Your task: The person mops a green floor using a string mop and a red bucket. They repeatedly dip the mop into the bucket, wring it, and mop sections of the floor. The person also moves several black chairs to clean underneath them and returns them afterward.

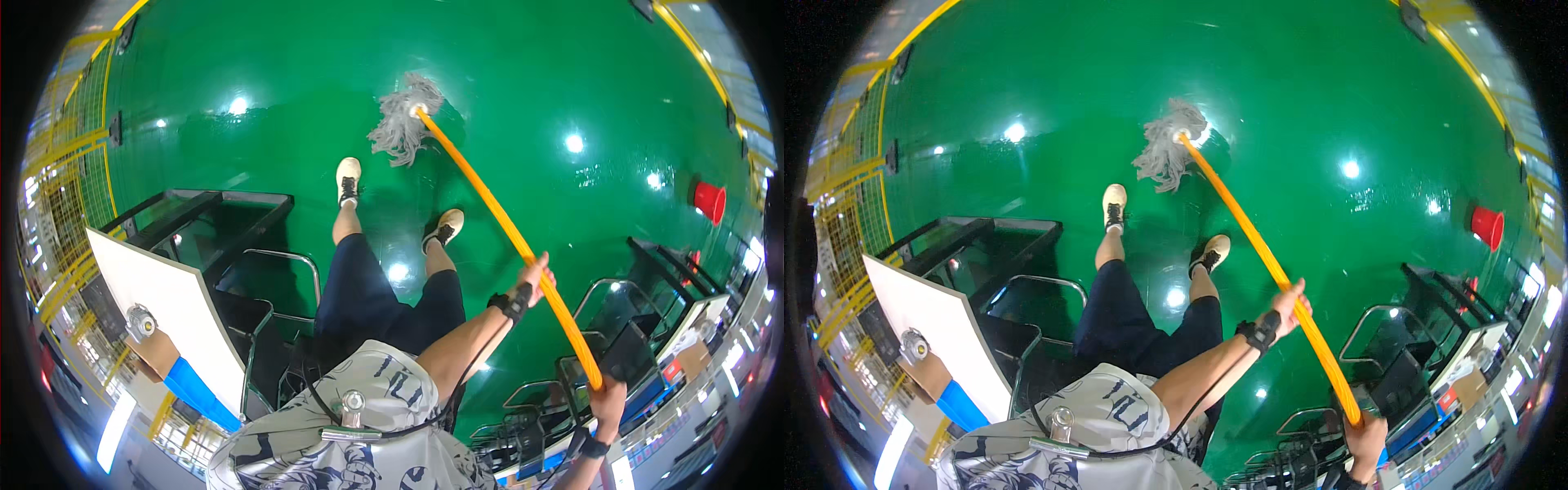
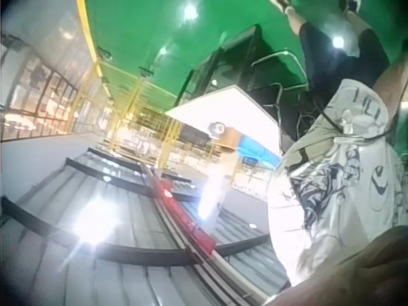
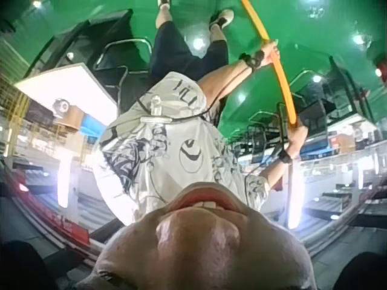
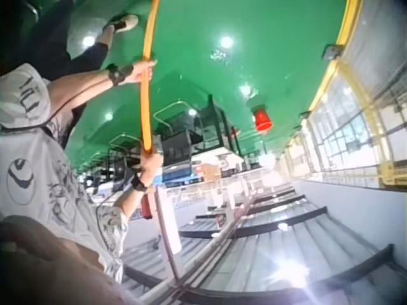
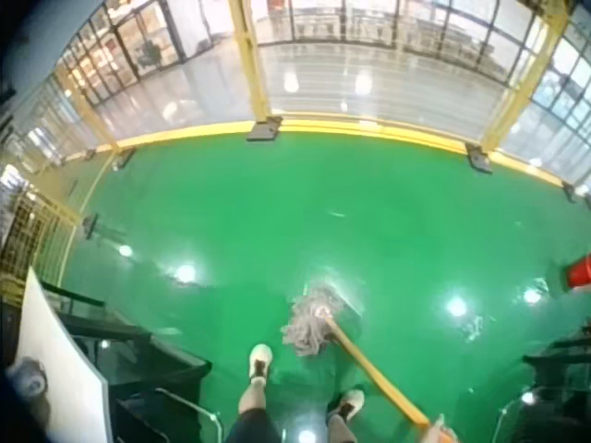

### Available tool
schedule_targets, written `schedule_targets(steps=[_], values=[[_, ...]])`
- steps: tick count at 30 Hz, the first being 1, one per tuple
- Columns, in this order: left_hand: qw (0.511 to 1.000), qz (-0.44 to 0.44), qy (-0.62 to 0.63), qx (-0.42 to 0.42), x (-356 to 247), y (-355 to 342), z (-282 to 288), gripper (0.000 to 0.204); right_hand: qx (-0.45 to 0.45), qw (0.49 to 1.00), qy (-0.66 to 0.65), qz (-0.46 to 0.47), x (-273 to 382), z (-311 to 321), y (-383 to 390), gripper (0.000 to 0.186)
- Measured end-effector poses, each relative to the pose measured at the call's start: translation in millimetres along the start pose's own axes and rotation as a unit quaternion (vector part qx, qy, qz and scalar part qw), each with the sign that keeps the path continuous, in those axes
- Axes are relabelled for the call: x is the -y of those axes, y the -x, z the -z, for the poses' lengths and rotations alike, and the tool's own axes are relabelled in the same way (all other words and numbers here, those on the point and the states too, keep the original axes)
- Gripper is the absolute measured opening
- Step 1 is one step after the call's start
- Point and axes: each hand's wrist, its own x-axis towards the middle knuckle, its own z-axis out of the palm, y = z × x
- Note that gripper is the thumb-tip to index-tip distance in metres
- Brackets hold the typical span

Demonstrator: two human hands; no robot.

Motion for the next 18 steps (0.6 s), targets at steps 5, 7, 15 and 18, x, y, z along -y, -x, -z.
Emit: schedule_targets(steps=[5,7,15,18], values=[[0.981,-0.164,0.103,0.010,-221.6,47.2,-17.7,0.027,-0.012,0.989,0.127,0.072,183.9,24.1,-107.9,0.016],[0.945,-0.309,0.090,-0.054,-321.3,78.8,-2.2,0.023,-0.029,0.982,0.133,0.128,267.1,7.9,-136.0,0.021],[0.921,-0.378,0.083,0.047,-661.6,240.8,164.2,0.045,0.056,0.928,-0.136,0.342,651.0,-129.6,-235.4,0.014],[0.926,-0.357,0.079,0.091,-680.4,317.2,198.2,0.046,0.137,0.900,-0.236,0.339,748.4,-142.1,-213.8,0.018]])
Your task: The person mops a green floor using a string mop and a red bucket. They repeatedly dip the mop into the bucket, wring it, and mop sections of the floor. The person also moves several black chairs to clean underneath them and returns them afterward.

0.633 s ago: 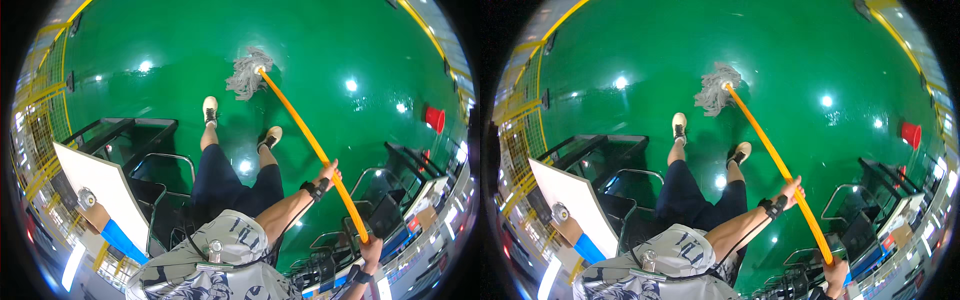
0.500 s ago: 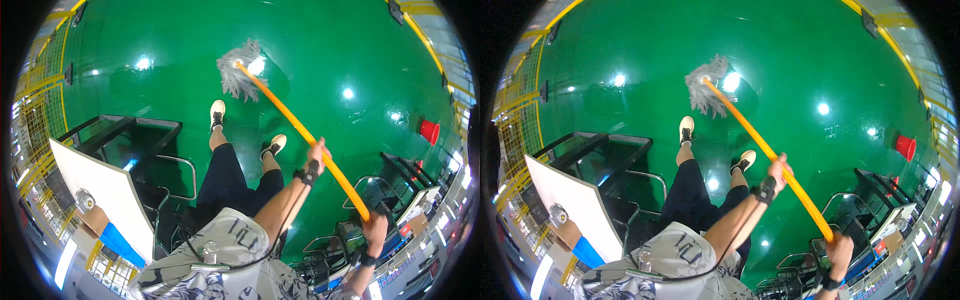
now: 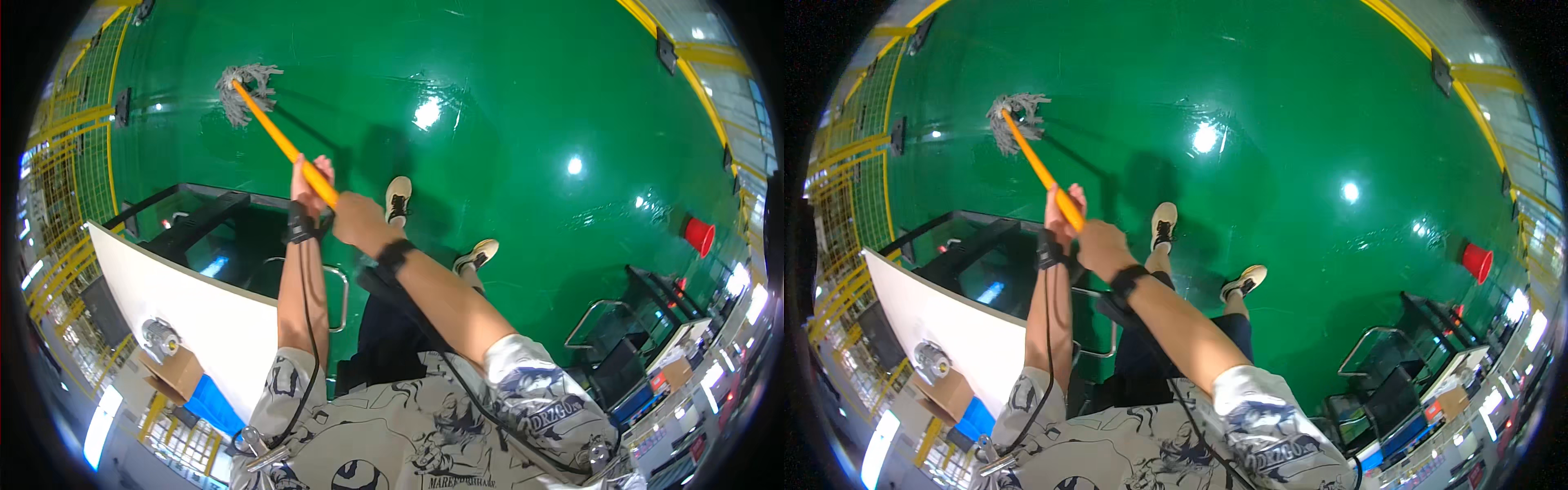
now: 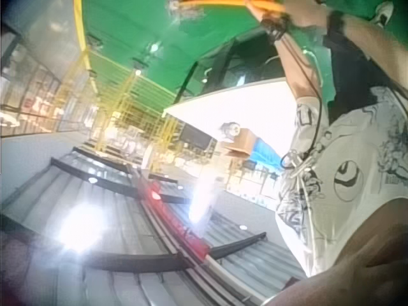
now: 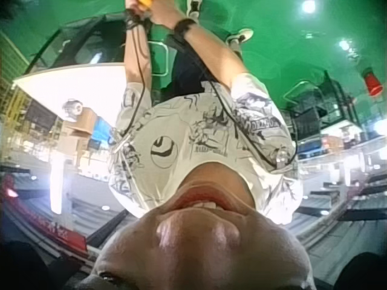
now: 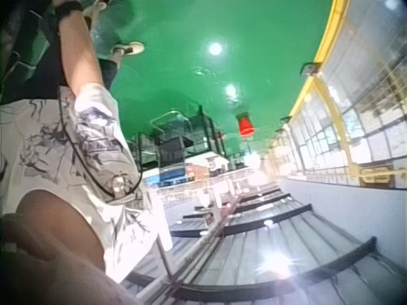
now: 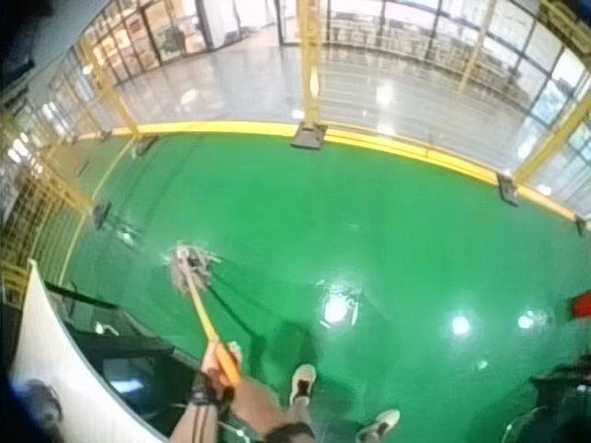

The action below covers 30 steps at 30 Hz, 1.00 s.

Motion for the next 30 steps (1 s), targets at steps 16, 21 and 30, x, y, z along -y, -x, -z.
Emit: schedule_targets(steps=[16,21,30], values=[[0.950,-0.005,-0.289,-0.120,455.2,77.6,16.3,0.026,0.043,0.833,-0.437,-0.336,-270.0,183.5,449.1,0.028],[0.917,0.150,-0.362,0.070,698.1,251.2,61.8,0.028,-0.081,0.879,-0.057,-0.466,-279.1,169.4,703.6,0.028],[0.806,0.485,-0.292,-0.171,836.8,310.4,-21.4,0.037,-0.109,0.809,0.162,-0.554,-262.3,198.3,783.1,0.044]])
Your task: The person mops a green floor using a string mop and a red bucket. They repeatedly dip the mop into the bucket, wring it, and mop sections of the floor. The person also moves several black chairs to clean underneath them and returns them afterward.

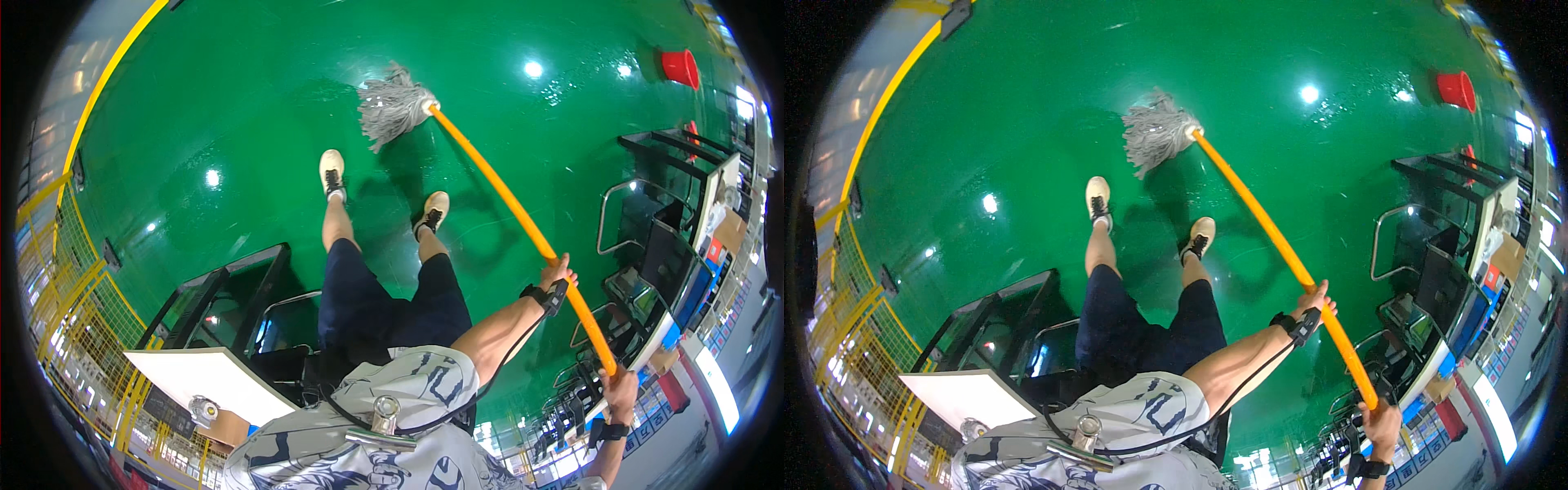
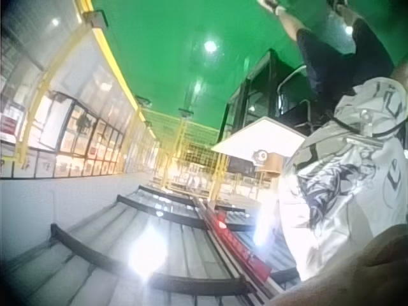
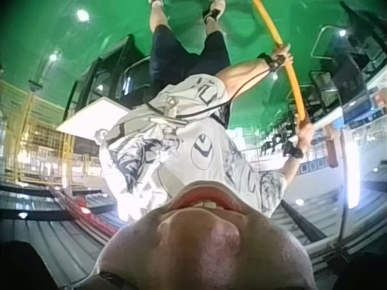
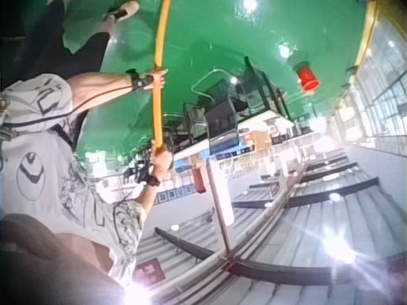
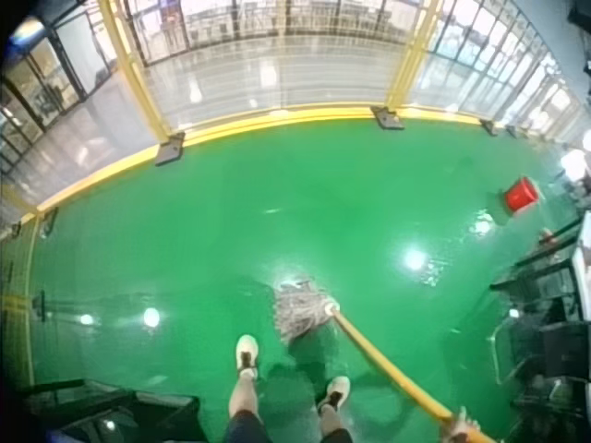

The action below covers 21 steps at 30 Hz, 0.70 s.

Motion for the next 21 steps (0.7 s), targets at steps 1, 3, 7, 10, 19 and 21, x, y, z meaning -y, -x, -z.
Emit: schedule_targets(steps=[1,3,7,10,19,21], values=[[0.997,-0.007,0.051,0.056,-22.6,11.6,-5.3,0.035,-0.034,0.998,0.038,0.029,16.9,15.9,-6.1,0.045],[0.987,-0.019,0.100,0.126,-81.9,41.0,-22.6,0.031,-0.085,0.989,0.098,0.069,59.2,57.9,-31.4,0.046],[0.950,-0.090,0.175,0.244,-239.7,122.7,-41.5,0.026,-0.178,0.949,0.194,0.173,183.1,158.8,-92.5,0.045],[0.909,-0.179,0.242,0.289,-373.3,193.7,-15.2,0.024,-0.244,0.905,0.232,0.262,313.4,217.1,-120.8,0.039],[0.884,-0.349,0.176,0.255,-711.9,364.8,309.9,0.026,-0.286,0.765,0.116,0.565,698.4,112.8,-134.8,0.005],[0.895,-0.427,0.106,0.068,-717.2,393.8,393.2,0.022,-0.031,0.888,-0.005,0.459,770.4,58.7,-106.7,0.006]])
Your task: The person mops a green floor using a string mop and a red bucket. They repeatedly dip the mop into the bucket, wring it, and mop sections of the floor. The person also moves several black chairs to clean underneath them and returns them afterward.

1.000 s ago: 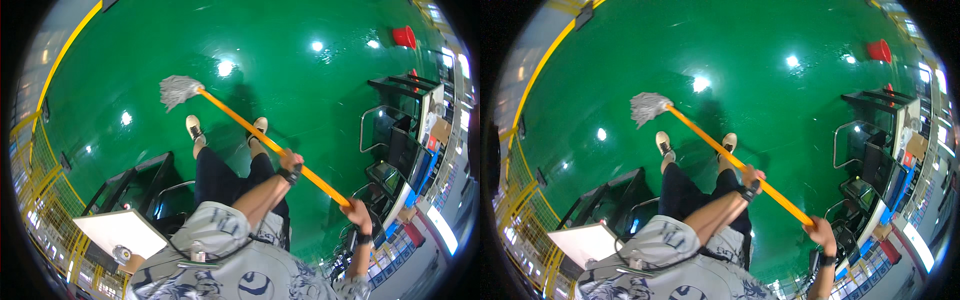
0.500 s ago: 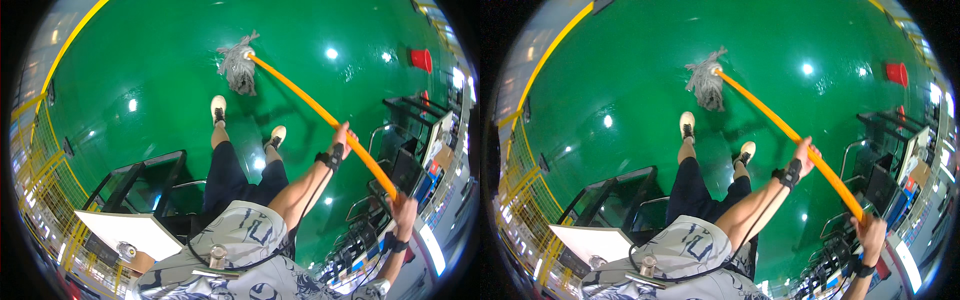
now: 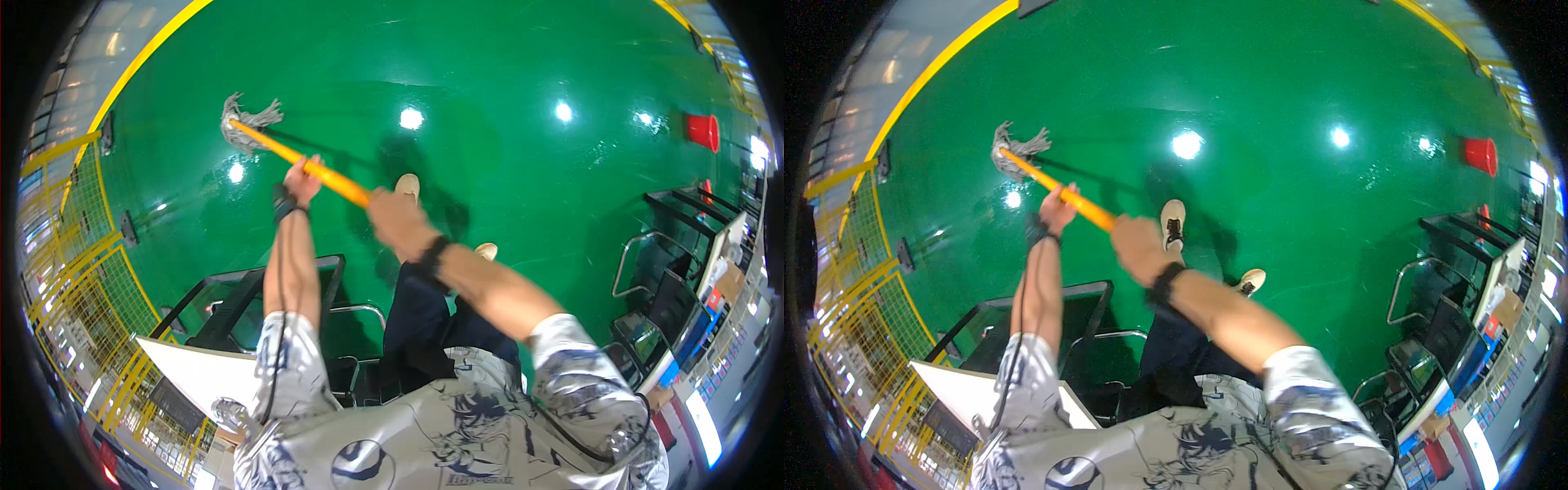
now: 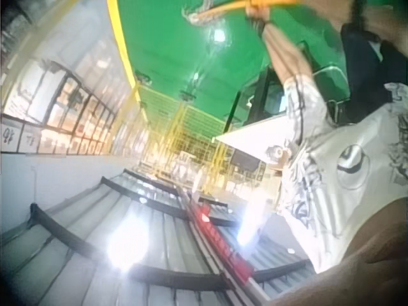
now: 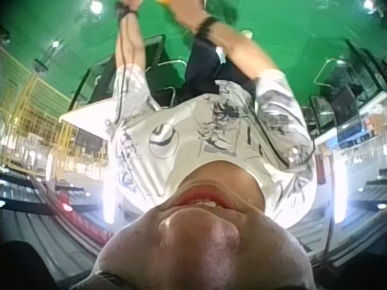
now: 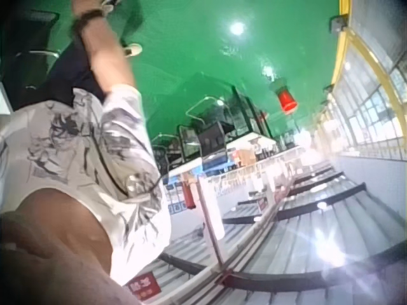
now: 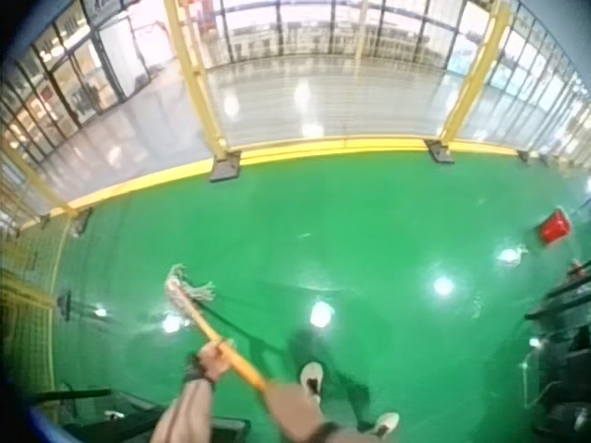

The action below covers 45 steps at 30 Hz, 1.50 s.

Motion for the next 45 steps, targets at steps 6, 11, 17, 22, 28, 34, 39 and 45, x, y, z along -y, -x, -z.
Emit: schedule_targets(steps=[6,11,17,22,28,34,39,45], values=[[0.991,0.079,-0.079,-0.075,-26.8,119.7,113.3,0.066,-0.059,0.978,-0.200,-0.011,98.3,-57.2,-17.7,0.017],[0.993,-0.019,0.030,-0.114,60.4,136.8,52.1,0.091,0.037,0.961,-0.271,0.042,-19.8,-8.0,23.8,0.024],[0.996,0.072,-0.027,0.039,240.8,110.6,-64.4,0.099,-0.001,0.966,-0.256,-0.043,-212.1,-10.5,218.5,0.036],[0.913,0.308,-0.200,-0.177,483.1,143.3,-88.7,0.043,0.052,0.886,-0.392,-0.242,-313.0,-72.3,470.4,0.036],[0.844,0.440,-0.259,-0.161,769.8,246.2,-67.4,0.032,-0.056,0.832,-0.280,-0.475,-325.5,-139.6,717.3,0.024],[0.796,0.584,-0.134,0.085,934.7,333.5,-120.4,0.016,-0.151,0.789,-0.038,-0.594,-329.8,-140.2,810.7,0.035],[0.842,0.525,-0.051,0.113,962.2,303.9,-247.7,0.029,-0.162,0.842,0.170,-0.485,-411.2,-40.4,793.9,0.034],[0.865,0.495,0.028,0.080,782.9,221.7,-374.4,0.026,-0.103,0.875,0.190,-0.432,-431.7,100.0,623.8,0.033]])
